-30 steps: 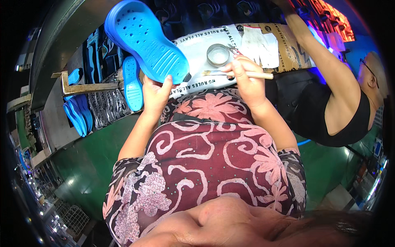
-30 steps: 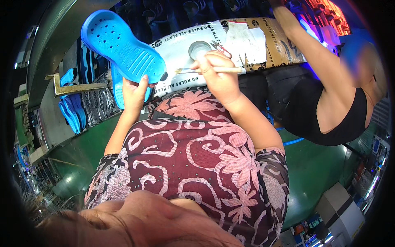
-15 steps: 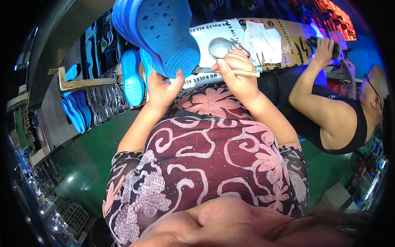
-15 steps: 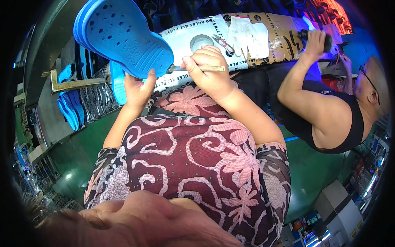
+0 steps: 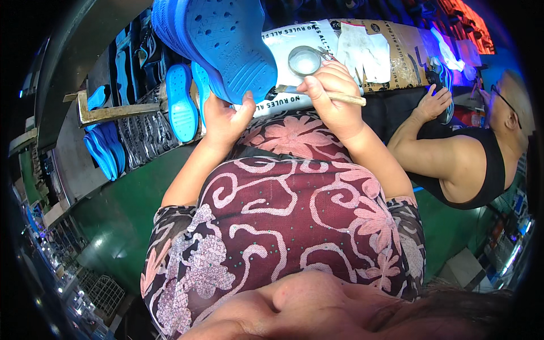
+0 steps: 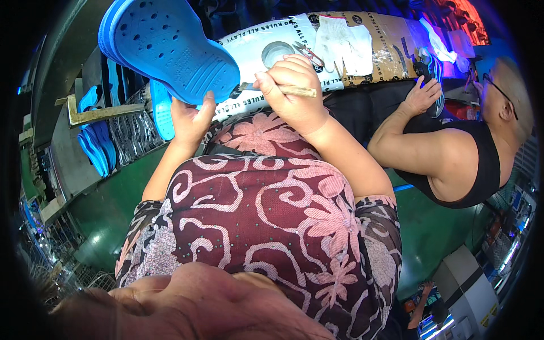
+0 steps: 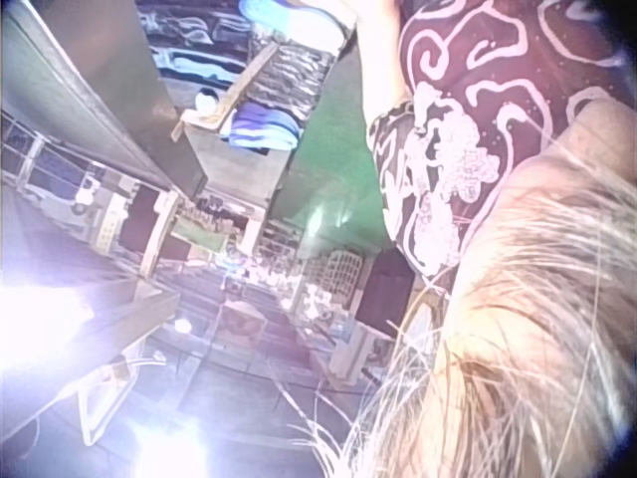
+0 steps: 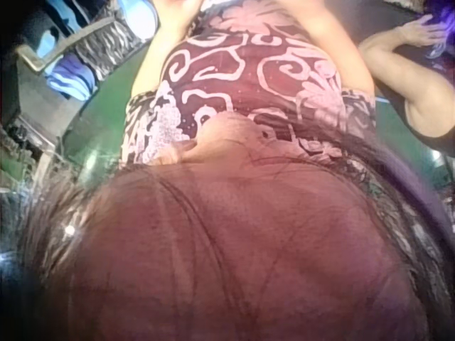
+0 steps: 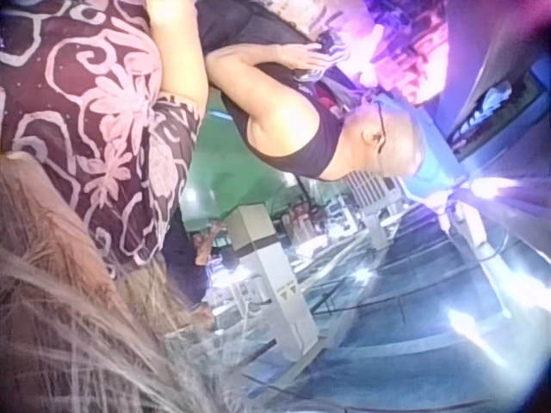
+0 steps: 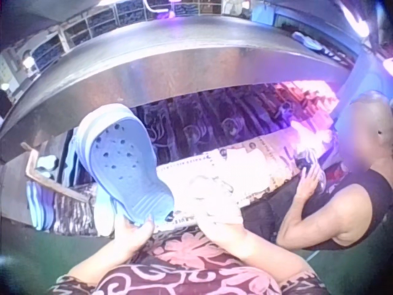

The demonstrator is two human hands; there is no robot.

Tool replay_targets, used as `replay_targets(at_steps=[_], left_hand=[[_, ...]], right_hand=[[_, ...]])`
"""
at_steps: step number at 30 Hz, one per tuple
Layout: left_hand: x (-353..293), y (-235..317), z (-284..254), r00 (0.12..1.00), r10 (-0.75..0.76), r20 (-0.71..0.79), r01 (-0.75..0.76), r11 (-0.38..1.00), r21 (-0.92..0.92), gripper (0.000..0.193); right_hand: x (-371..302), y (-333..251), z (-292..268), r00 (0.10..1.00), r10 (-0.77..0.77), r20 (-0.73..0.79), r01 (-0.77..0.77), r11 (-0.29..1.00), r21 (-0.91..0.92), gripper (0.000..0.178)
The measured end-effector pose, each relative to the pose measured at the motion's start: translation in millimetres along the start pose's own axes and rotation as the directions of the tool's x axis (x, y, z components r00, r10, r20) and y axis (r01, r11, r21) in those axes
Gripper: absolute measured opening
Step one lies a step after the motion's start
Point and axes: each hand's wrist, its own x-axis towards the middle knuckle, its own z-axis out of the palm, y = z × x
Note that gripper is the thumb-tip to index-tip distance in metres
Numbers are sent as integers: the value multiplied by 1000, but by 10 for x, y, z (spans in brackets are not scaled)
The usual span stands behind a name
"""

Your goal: The person applies adhesive to shoe soles using a brush and places the soles onto a conveyor belt.

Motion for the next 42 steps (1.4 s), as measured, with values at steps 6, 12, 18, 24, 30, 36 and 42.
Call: replay_targets(at_steps=[6,12,18,24,30,36,42], left_hand=[[7,18,58,999,45,-25,-46,998,-41,33],[26,-27,50,984,169,-53,-166,985,44,27],[17,-29,86,983,183,-27,-182,982,44,28],[86,76,147,932,358,-59,-360,933,-23,34],[44,-4,116,945,321,-57,-324,944,-60,37],[46,4,112,947,312,-72,-315,949,-31,37],[142,-18,103,931,360,-65,-360,933,20,37]], right_hand=[[-1,-54,2,991,-104,85,105,994,-7,23],[-64,-8,-60,998,-46,40,47,999,-5,21],[21,-89,-11,996,-84,31,86,995,-41,24],[-42,-100,-24,992,-74,98,74,997,-6,26],[-20,-95,-14,998,4,-56,3,992,128,21],[-43,-50,-14,994,-110,21,110,993,-36,19],[-57,-12,-143,997,-71,-22,70,997,-23,20]])
